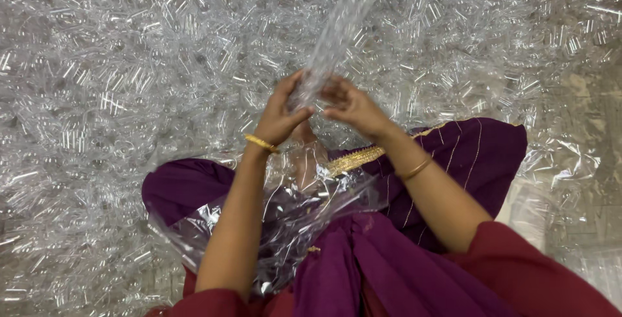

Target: The person sits on the floor among large piles of clear plastic tubes and counts them by hand. They gather counted tubes into a bundle, wrap the bundle with clear plastic film, and set the wrapped bundle aside, repeating the counting and bundling with more tubes.

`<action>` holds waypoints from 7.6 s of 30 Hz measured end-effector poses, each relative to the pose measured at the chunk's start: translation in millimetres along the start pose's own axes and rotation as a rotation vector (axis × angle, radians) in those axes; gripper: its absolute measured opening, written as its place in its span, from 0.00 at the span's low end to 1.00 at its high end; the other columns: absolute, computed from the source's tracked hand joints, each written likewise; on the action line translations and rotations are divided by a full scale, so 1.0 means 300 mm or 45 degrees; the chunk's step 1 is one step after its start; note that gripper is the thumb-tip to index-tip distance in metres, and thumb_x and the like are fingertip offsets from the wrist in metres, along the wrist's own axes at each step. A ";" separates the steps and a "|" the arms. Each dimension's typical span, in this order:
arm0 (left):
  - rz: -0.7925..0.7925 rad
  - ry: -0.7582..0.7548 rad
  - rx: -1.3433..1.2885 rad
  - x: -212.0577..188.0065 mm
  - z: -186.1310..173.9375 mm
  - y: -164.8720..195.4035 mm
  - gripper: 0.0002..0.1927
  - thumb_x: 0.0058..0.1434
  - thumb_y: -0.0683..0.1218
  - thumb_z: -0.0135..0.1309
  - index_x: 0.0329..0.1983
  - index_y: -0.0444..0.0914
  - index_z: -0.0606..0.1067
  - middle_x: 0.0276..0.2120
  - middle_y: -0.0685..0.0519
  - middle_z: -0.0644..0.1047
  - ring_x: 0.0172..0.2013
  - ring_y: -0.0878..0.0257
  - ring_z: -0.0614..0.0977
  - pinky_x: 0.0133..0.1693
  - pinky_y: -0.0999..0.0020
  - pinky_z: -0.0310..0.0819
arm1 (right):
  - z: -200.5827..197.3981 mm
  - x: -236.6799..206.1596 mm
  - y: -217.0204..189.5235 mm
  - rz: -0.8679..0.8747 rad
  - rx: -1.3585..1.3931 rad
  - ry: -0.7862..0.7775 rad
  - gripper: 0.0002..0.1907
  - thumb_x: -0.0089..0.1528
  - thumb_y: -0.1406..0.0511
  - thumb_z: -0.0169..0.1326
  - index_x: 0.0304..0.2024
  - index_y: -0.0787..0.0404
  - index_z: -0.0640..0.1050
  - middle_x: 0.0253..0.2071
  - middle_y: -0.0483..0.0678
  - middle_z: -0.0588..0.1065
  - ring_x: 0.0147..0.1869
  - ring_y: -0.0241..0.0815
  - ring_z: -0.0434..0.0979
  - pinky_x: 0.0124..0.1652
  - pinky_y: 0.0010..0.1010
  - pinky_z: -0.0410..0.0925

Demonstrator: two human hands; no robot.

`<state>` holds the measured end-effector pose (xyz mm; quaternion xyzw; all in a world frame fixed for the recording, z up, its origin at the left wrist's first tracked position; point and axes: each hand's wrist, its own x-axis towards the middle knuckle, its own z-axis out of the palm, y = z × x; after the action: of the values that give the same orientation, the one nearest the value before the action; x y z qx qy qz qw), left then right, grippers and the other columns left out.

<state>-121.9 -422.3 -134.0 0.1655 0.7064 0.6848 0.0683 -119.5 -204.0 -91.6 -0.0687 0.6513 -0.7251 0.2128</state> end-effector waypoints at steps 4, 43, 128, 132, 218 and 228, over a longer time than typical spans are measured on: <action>0.183 0.039 -0.230 0.075 0.103 0.058 0.39 0.61 0.45 0.58 0.76 0.42 0.61 0.74 0.45 0.59 0.71 0.50 0.66 0.67 0.51 0.67 | 0.031 -0.030 0.007 -0.077 0.003 0.063 0.29 0.59 0.65 0.66 0.61 0.64 0.72 0.56 0.49 0.75 0.61 0.43 0.77 0.59 0.36 0.74; 0.210 -0.469 0.821 0.527 0.587 0.308 0.39 0.57 0.45 0.55 0.71 0.30 0.59 0.74 0.38 0.55 0.73 0.49 0.59 0.73 0.62 0.52 | -0.492 -0.290 -0.278 -0.391 -2.081 -0.389 0.11 0.63 0.60 0.60 0.43 0.57 0.76 0.67 0.59 0.69 0.67 0.59 0.71 0.60 0.41 0.70; -0.325 0.043 -0.184 -0.111 -0.202 -0.150 0.46 0.63 0.48 0.59 0.79 0.48 0.47 0.45 0.45 0.78 0.30 0.64 0.80 0.31 0.68 0.80 | 0.098 0.386 0.160 0.161 -0.535 -0.143 0.13 0.65 0.60 0.57 0.43 0.63 0.78 0.32 0.50 0.79 0.31 0.38 0.81 0.32 0.30 0.74; -0.374 0.233 -0.389 -0.113 -0.208 -0.191 0.43 0.66 0.48 0.57 0.78 0.46 0.47 0.43 0.40 0.80 0.31 0.62 0.81 0.34 0.66 0.81 | 0.170 0.433 0.168 -0.612 -1.341 0.370 0.13 0.65 0.62 0.62 0.49 0.61 0.80 0.44 0.53 0.77 0.45 0.50 0.79 0.44 0.42 0.74; -0.235 0.325 0.109 -0.035 -0.186 -0.035 0.46 0.51 0.36 0.65 0.73 0.44 0.61 0.59 0.45 0.74 0.55 0.57 0.80 0.53 0.63 0.77 | -0.022 0.395 -0.032 -0.111 -0.578 0.438 0.32 0.70 0.45 0.42 0.54 0.63 0.81 0.49 0.55 0.83 0.54 0.47 0.84 0.55 0.38 0.71; -0.192 0.462 -0.298 -0.005 -0.225 0.013 0.46 0.55 0.34 0.62 0.75 0.38 0.55 0.65 0.46 0.69 0.61 0.56 0.75 0.58 0.63 0.74 | 0.032 0.381 0.140 -0.002 -1.104 0.161 0.31 0.57 0.60 0.67 0.59 0.64 0.74 0.42 0.55 0.81 0.46 0.47 0.83 0.46 0.36 0.74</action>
<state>-141.8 -486.4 -126.9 -0.0227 0.6333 0.7735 0.0098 -209.4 -261.0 -151.6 -0.1077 0.9072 -0.3875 0.1237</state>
